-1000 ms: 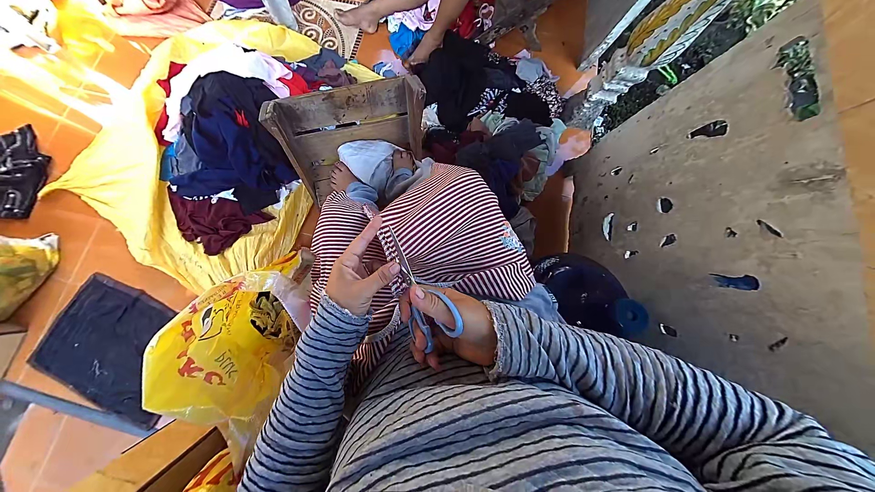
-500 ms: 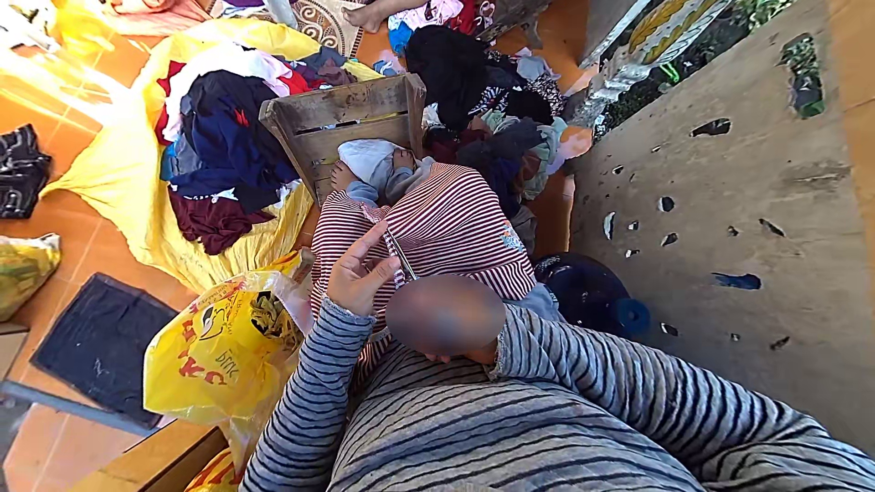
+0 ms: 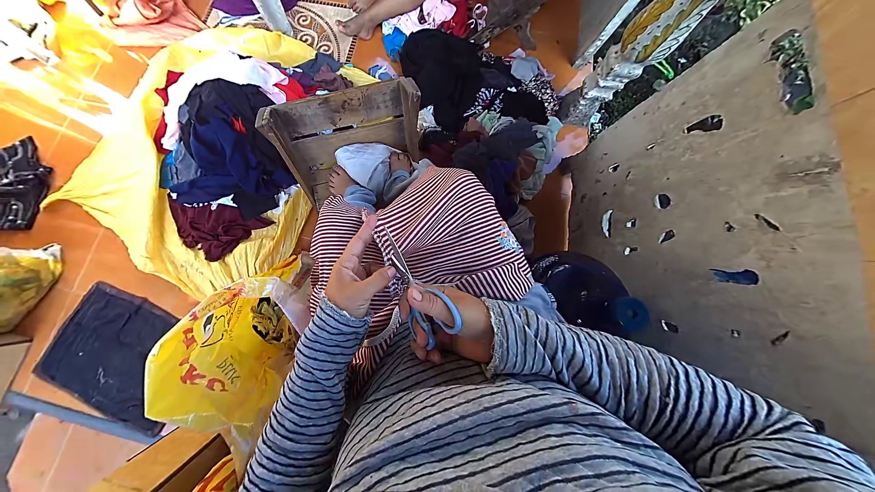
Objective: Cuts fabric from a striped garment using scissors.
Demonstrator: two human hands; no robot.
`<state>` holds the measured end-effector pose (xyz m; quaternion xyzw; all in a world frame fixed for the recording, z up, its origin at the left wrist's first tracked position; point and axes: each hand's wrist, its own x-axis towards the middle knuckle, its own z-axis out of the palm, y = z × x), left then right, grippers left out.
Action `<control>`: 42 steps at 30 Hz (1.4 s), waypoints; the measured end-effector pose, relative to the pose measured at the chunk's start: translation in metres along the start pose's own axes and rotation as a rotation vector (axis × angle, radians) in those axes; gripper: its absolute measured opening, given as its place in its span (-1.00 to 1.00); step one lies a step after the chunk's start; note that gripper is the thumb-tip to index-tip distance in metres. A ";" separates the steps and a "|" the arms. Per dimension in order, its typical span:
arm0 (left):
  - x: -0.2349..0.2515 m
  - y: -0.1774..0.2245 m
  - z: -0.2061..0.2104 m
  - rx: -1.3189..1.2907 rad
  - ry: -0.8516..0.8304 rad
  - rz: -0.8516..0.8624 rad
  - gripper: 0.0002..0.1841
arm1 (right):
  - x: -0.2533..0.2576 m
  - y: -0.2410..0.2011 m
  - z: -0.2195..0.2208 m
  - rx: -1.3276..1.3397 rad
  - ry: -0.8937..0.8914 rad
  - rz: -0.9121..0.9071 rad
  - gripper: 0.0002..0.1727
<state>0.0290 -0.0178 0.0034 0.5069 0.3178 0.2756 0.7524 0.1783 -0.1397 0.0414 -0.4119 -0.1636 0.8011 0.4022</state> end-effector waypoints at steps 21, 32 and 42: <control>-0.001 0.005 0.011 0.053 0.215 0.029 -0.45 | -0.002 0.001 0.000 -0.104 0.108 -0.048 -0.76; 0.011 0.018 0.016 -0.028 0.219 -0.170 -0.50 | -0.004 -0.005 0.001 -0.230 0.210 -0.005 -0.79; 0.019 0.014 0.020 0.077 0.213 -0.175 -0.47 | -0.003 -0.008 0.000 -0.244 0.245 0.025 -0.77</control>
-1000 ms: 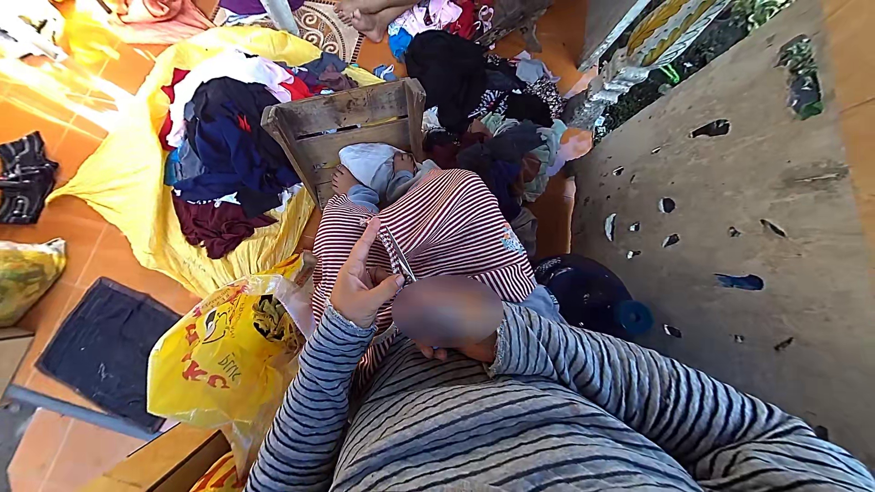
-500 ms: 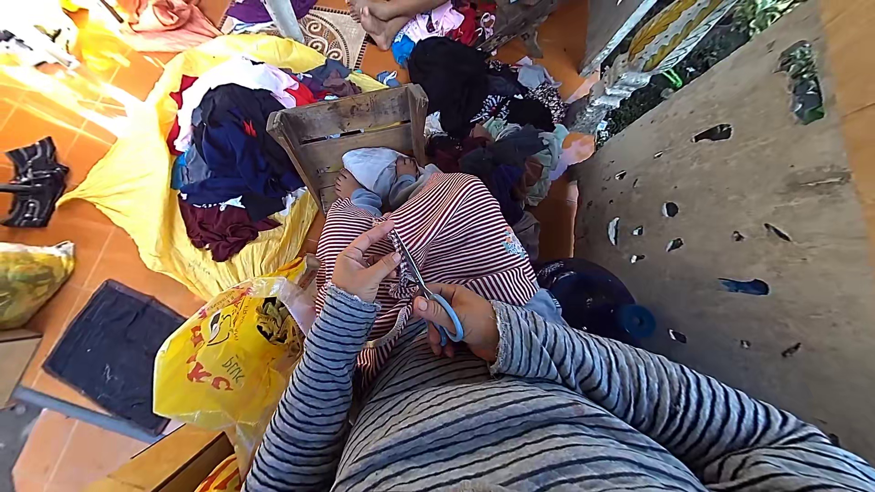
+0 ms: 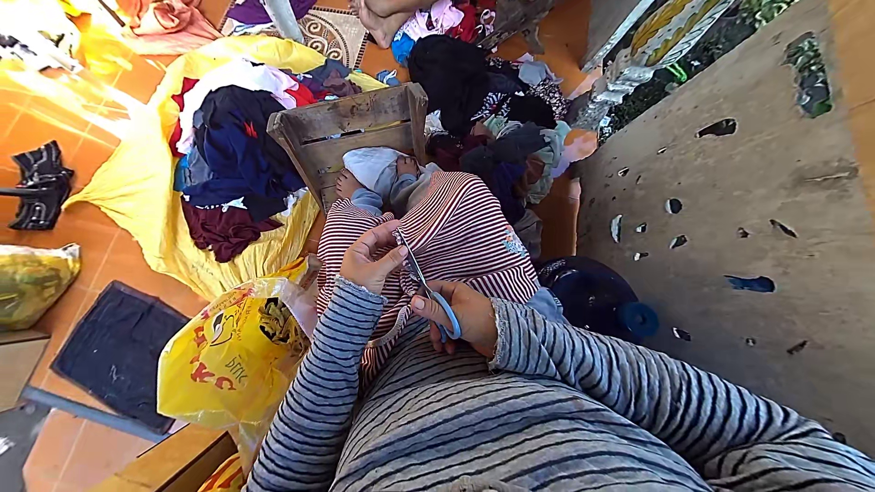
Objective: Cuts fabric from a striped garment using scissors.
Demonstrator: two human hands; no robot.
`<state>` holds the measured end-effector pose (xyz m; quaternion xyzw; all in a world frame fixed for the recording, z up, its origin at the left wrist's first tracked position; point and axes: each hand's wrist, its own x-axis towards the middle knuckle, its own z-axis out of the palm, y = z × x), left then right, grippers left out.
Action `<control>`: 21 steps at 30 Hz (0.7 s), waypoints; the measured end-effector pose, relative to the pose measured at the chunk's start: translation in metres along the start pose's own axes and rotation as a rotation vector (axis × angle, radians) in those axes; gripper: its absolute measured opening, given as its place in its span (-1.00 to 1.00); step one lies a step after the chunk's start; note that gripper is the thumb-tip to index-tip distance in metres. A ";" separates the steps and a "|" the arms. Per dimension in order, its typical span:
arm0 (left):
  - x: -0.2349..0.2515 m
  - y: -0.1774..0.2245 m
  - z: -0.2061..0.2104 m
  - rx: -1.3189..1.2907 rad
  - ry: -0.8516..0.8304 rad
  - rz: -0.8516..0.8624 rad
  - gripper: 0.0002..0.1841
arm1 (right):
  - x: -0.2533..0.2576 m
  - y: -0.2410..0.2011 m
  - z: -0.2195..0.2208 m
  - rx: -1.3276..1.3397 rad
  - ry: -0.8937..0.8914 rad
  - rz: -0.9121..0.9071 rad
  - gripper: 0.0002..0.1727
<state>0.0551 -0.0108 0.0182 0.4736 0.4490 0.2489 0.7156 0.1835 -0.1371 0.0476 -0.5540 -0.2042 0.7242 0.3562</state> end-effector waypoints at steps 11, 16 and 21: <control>-0.004 0.007 -0.021 0.036 -0.162 -0.125 -0.35 | 0.000 -0.001 -0.001 0.034 -0.120 0.063 -0.61; -0.019 -0.014 -0.007 -0.068 0.019 0.185 -0.23 | 0.004 0.000 -0.001 0.085 -0.197 0.002 -0.57; -0.029 -0.026 -0.005 -0.137 0.037 0.272 -0.21 | 0.009 0.003 0.002 0.073 -0.178 -0.033 -0.64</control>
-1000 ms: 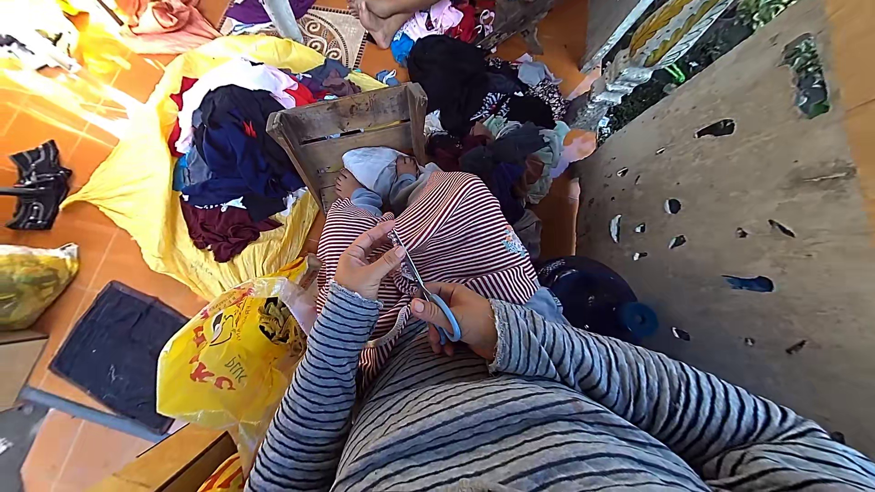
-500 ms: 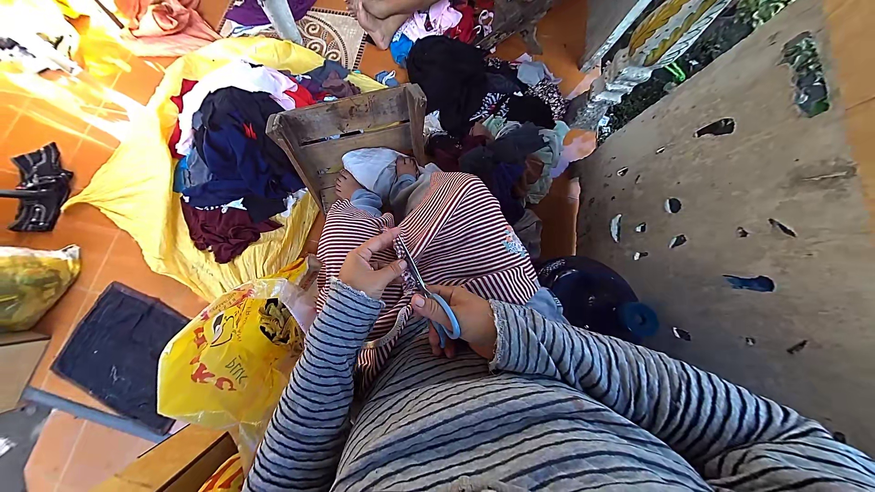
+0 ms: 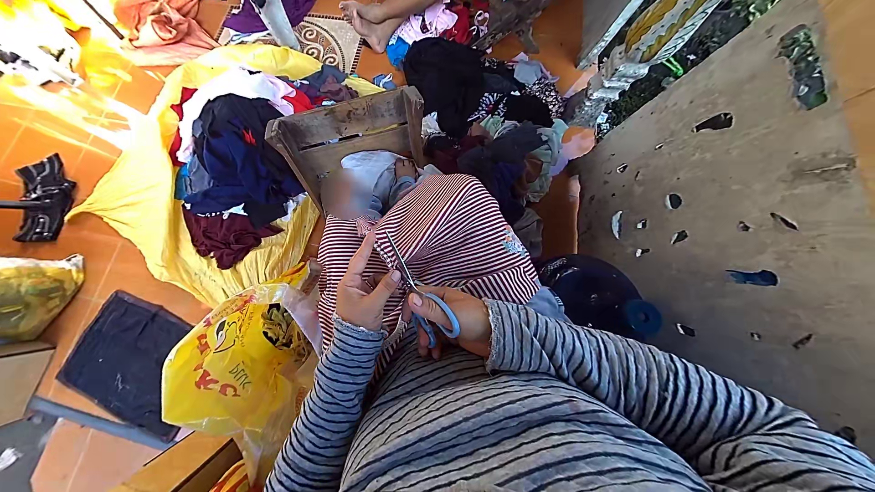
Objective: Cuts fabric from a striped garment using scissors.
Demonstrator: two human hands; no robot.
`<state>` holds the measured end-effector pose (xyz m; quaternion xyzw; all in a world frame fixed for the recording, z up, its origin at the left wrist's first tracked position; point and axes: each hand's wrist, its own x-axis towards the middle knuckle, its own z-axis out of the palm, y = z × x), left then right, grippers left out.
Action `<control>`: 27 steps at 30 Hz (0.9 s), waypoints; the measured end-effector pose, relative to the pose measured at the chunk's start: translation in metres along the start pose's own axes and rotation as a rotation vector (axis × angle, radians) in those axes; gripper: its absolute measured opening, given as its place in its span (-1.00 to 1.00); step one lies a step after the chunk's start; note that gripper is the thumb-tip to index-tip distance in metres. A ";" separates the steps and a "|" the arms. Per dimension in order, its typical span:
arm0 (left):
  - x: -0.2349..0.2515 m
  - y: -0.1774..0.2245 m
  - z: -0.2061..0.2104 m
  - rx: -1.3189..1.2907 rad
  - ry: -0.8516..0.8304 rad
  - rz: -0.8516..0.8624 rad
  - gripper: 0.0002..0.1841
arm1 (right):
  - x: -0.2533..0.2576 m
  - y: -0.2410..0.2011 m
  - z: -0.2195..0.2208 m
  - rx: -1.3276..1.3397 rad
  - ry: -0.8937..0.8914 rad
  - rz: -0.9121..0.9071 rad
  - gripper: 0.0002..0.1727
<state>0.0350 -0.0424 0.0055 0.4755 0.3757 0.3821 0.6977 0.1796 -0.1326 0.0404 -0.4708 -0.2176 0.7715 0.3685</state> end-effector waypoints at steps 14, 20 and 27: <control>-0.014 -0.002 -0.005 -0.049 -0.094 0.049 -0.11 | 0.009 0.002 -0.005 -0.010 0.003 -0.044 -0.65; -0.021 -0.002 -0.007 -0.041 -0.090 0.054 -0.11 | 0.014 0.004 -0.009 -0.018 -0.012 -0.057 -0.65; -0.002 0.010 -0.001 0.051 0.080 -0.200 -0.55 | 0.010 0.004 -0.009 -0.119 0.063 -0.031 -0.74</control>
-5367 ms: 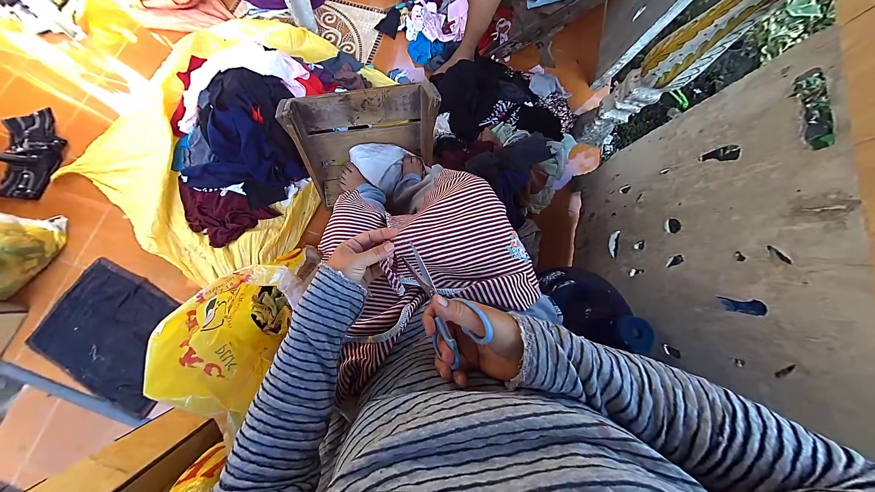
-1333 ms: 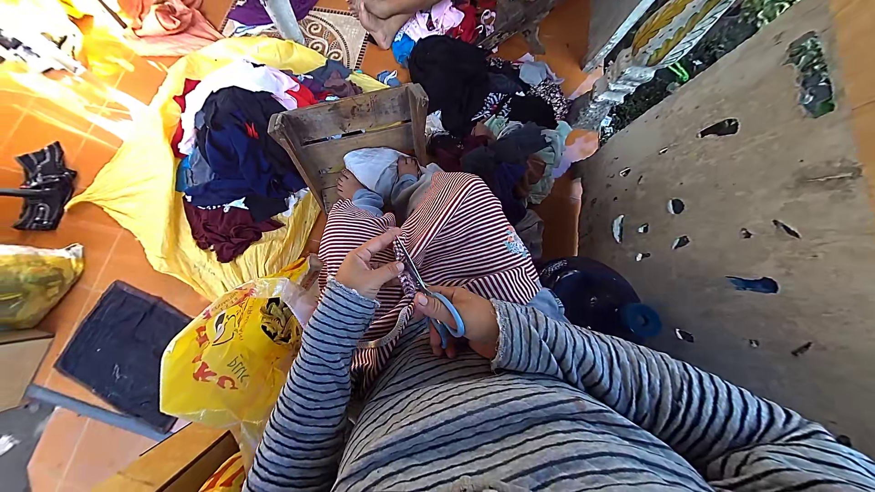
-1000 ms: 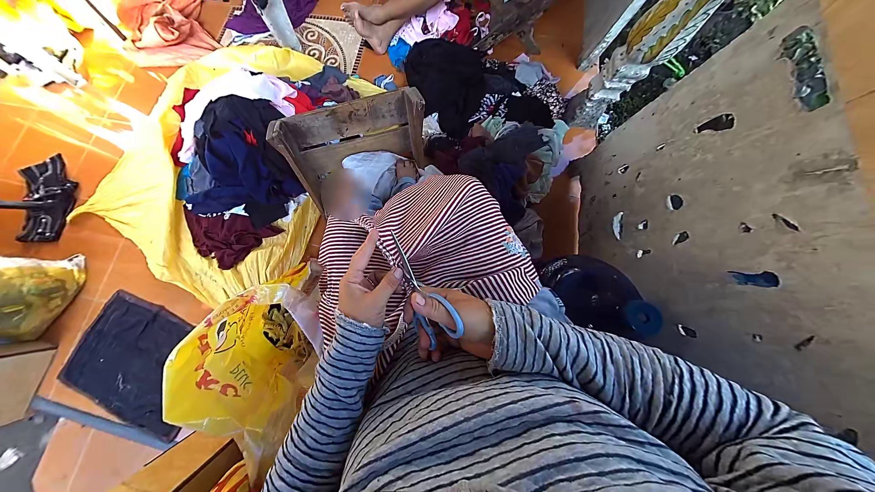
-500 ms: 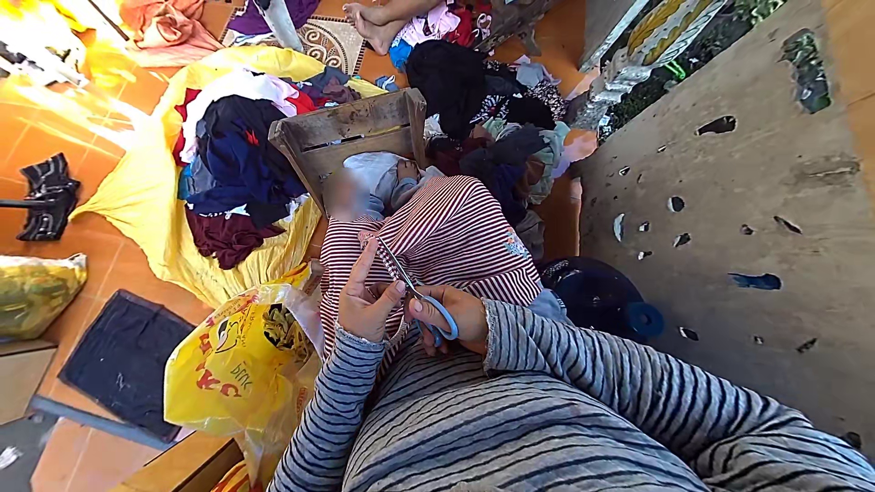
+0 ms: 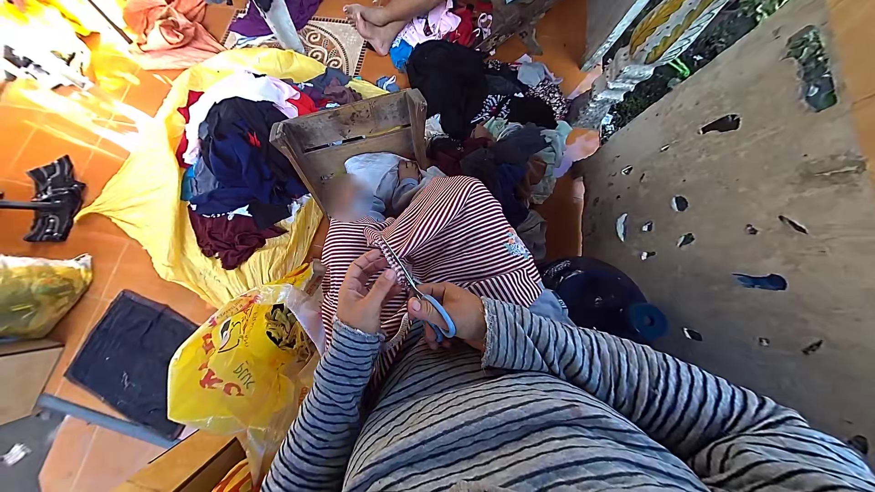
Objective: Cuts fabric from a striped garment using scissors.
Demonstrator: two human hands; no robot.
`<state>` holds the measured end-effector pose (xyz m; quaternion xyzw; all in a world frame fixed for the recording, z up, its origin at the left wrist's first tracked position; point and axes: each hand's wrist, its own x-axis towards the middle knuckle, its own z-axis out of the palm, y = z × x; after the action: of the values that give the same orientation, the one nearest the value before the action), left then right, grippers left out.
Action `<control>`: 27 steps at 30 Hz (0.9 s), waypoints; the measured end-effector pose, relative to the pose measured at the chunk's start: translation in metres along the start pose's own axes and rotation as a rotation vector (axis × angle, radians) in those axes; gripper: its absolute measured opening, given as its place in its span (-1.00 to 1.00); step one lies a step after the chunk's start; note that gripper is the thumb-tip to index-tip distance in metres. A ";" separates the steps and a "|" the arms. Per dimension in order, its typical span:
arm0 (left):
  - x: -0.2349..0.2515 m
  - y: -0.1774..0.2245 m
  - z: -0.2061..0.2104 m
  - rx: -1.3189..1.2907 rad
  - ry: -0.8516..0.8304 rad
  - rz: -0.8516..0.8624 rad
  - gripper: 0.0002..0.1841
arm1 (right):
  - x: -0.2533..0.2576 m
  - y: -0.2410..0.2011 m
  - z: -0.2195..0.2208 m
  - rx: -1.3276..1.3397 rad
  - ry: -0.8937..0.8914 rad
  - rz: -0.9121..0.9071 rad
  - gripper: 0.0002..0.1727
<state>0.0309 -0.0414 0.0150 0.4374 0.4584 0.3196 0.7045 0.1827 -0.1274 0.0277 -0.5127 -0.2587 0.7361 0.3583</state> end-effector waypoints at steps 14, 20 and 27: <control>0.028 0.007 0.003 0.003 0.040 -0.189 -0.77 | -0.001 -0.002 -0.001 -0.111 0.065 0.106 -0.73; 0.020 0.008 -0.005 -0.008 -0.009 -0.241 -0.79 | -0.005 -0.002 -0.005 0.004 0.000 0.145 -0.64; 0.022 0.010 -0.009 -0.026 -0.059 -0.297 -0.61 | -0.017 -0.007 -0.010 -0.019 -0.027 0.187 -0.54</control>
<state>0.0303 -0.0157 0.0138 0.3650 0.4930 0.2047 0.7627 0.1980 -0.1369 0.0388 -0.5279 -0.2212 0.7708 0.2796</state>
